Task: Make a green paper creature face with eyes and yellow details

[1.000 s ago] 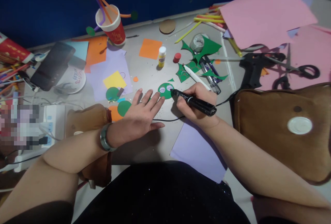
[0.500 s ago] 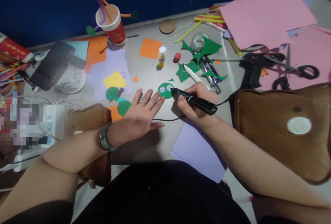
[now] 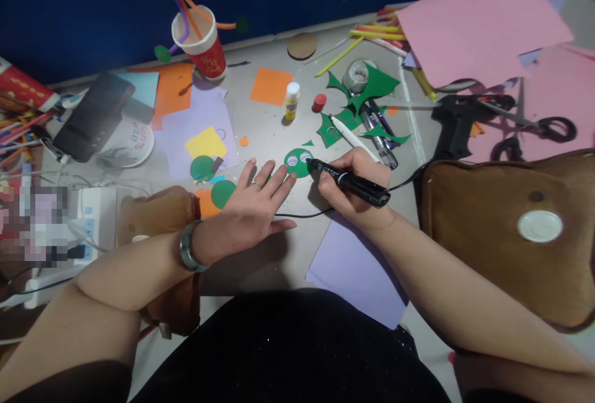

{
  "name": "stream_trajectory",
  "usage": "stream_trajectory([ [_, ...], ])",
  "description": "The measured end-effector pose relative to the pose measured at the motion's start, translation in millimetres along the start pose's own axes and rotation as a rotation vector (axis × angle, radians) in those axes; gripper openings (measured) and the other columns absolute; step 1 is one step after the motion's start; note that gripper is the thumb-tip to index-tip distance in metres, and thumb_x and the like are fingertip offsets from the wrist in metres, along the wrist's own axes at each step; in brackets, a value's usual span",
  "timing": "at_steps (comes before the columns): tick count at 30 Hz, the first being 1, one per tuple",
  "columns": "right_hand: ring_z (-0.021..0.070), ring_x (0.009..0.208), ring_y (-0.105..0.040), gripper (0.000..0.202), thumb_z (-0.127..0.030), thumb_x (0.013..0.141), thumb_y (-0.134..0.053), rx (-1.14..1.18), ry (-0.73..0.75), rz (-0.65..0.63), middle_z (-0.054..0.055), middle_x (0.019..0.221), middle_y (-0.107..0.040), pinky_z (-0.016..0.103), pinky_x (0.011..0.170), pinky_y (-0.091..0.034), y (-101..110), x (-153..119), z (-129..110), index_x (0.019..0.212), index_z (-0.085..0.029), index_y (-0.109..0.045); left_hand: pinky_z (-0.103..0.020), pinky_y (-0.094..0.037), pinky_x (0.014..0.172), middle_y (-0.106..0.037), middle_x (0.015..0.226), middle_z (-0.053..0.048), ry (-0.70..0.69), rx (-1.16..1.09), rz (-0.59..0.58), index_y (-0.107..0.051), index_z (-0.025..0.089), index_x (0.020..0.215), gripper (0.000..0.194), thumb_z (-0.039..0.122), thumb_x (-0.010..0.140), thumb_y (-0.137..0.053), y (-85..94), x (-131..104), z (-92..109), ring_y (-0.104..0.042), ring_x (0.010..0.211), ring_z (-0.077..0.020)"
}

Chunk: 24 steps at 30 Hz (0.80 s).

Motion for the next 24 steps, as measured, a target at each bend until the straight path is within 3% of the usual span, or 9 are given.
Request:
stream_trajectory([
  [6,0.0193,0.057,-0.058,0.02,-0.042,0.081,-0.077,0.033,0.015,0.014,0.0,0.068,-0.065,0.037,0.055,-0.048,1.3,0.5,-1.8,0.085,-0.027,-0.064,-0.063,-0.028,0.134,-0.051,0.166,-0.021,0.005,-0.003,-0.001,-0.044,0.007,0.163,0.087,0.072,0.105,-0.039,-1.2,0.3,-0.5,-0.046,0.156,-0.0396],
  [12,0.0214,0.062,-0.066,0.017,-0.041,0.085,-0.072,0.1,0.056,0.191,0.002,0.076,-0.07,0.038,0.056,-0.051,16.8,-0.3,-1.5,0.088,-0.027,-0.063,-0.063,-0.029,0.133,-0.052,0.166,-0.021,0.005,-0.006,-0.004,-0.046,0.007,0.162,0.085,0.071,0.106,-0.041,-0.9,0.7,-0.8,-0.047,0.155,-0.0401],
  [18,0.0194,0.054,-0.06,0.018,-0.04,0.083,-0.072,0.03,0.067,0.068,0.0,0.067,-0.067,0.037,0.052,-0.047,7.6,3.4,-9.6,0.082,-0.028,-0.059,-0.064,-0.028,0.134,-0.05,0.167,-0.02,0.004,-0.011,-0.009,-0.043,0.007,0.164,0.084,0.069,0.107,-0.038,0.3,-0.4,-0.7,-0.046,0.157,-0.0397],
  [24,0.0186,0.053,-0.058,0.016,-0.037,0.083,-0.074,0.021,0.08,0.041,-0.001,0.067,-0.066,0.037,0.052,-0.046,4.4,3.8,-12.4,0.082,-0.028,-0.061,-0.065,-0.027,0.134,-0.049,0.167,-0.022,0.002,-0.019,-0.016,-0.043,0.007,0.164,0.084,0.069,0.107,-0.037,-0.2,-0.4,-0.8,-0.044,0.158,-0.0399],
])
Point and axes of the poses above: each hand's wrist, its own x-axis towards the middle knuckle, its own y-axis out of the back of the hand, z = x × y, the point moved 9 cm from there along x, towards the middle knuckle
